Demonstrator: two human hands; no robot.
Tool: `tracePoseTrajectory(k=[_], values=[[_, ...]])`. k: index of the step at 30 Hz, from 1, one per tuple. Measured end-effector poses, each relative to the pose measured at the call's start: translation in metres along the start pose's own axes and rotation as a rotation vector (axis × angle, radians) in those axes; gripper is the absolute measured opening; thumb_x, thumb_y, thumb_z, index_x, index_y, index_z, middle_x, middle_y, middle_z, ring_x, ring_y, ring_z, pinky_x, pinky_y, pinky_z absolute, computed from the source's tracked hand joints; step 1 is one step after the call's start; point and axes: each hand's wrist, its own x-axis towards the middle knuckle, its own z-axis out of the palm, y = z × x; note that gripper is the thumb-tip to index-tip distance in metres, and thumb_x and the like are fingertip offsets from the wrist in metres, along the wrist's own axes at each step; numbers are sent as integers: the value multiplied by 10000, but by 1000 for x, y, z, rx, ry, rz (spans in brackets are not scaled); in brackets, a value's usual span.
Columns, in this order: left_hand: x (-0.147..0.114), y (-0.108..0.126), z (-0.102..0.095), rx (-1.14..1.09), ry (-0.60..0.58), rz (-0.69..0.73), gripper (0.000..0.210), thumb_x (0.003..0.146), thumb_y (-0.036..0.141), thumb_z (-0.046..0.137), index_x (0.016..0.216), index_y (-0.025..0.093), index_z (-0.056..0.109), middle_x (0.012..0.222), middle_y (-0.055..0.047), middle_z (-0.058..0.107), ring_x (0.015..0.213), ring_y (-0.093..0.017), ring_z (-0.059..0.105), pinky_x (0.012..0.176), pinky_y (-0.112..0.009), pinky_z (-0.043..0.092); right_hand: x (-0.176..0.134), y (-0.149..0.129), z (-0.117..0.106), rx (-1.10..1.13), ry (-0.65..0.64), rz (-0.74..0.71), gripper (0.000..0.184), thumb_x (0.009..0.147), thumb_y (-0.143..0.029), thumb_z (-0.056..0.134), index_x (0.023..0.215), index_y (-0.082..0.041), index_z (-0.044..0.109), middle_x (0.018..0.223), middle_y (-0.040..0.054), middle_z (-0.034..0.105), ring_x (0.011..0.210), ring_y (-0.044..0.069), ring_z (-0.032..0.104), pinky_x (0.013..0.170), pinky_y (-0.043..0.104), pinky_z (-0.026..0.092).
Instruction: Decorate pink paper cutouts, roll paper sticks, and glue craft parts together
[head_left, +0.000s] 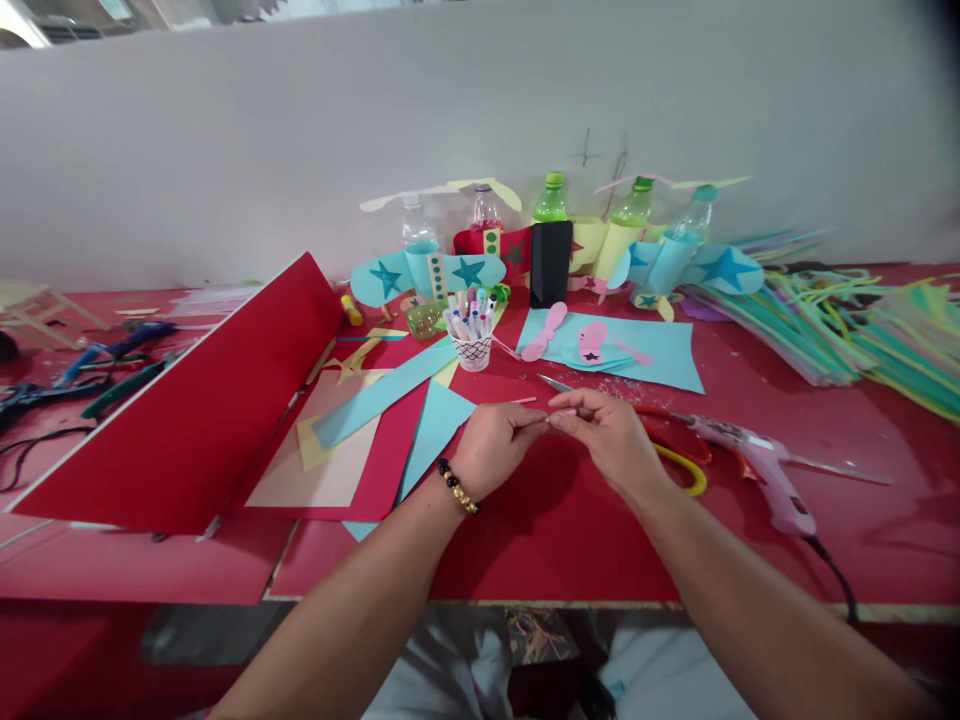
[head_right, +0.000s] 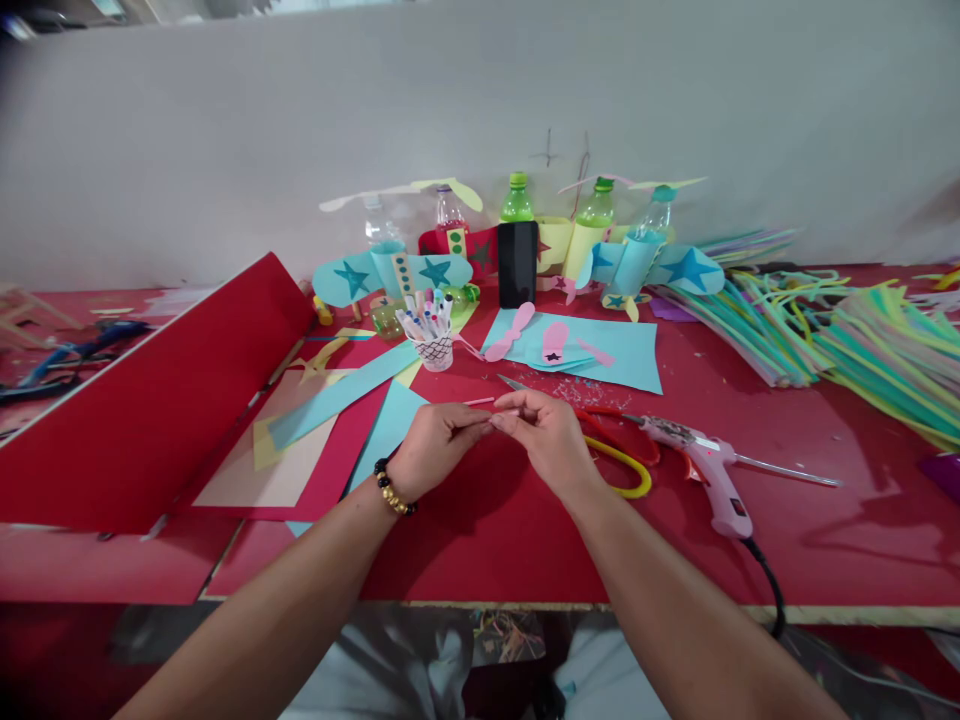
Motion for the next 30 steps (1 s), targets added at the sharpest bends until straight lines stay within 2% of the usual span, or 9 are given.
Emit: tracePoseTrajectory(k=[5,12,17,22,30], values=[[1,1,-2,-84,24,-25,270,894,339,512,870,166,717,659,-6,574,601,-94,489,573,-201,356,-1,-4,0,-91,24,-55,140,743,-312,660,773,-179,688,700,15,670,658,149,590,644,280,455],[2,1,-2,-157,16,-91,204,855,279,566,852,158,731,667,-6,582,596,-95,495,559,-202,369,-2,-2,1,-122,74,-79,148,725,-312,677,781,-177,703,708,28,682,661,163,605,645,298,472],[1,1,-3,-106,38,-64,220,861,295,559,825,167,734,667,-15,607,597,-99,509,561,-206,373,-1,-1,0,-32,59,-38,177,715,-327,691,811,-179,702,695,28,688,662,168,629,659,305,499],[1,-3,-4,-176,100,-97,276,790,296,661,1037,179,700,813,-32,664,687,-121,576,623,-214,428,2,2,-1,75,108,-1,168,709,-324,701,801,-183,705,662,17,680,647,155,626,672,300,509],[1,-1,-4,-177,142,-101,193,819,270,621,949,181,732,759,-31,673,647,-111,581,610,-216,444,1,0,-1,142,94,39,166,702,-320,709,805,-189,712,645,7,675,623,136,617,660,286,502]])
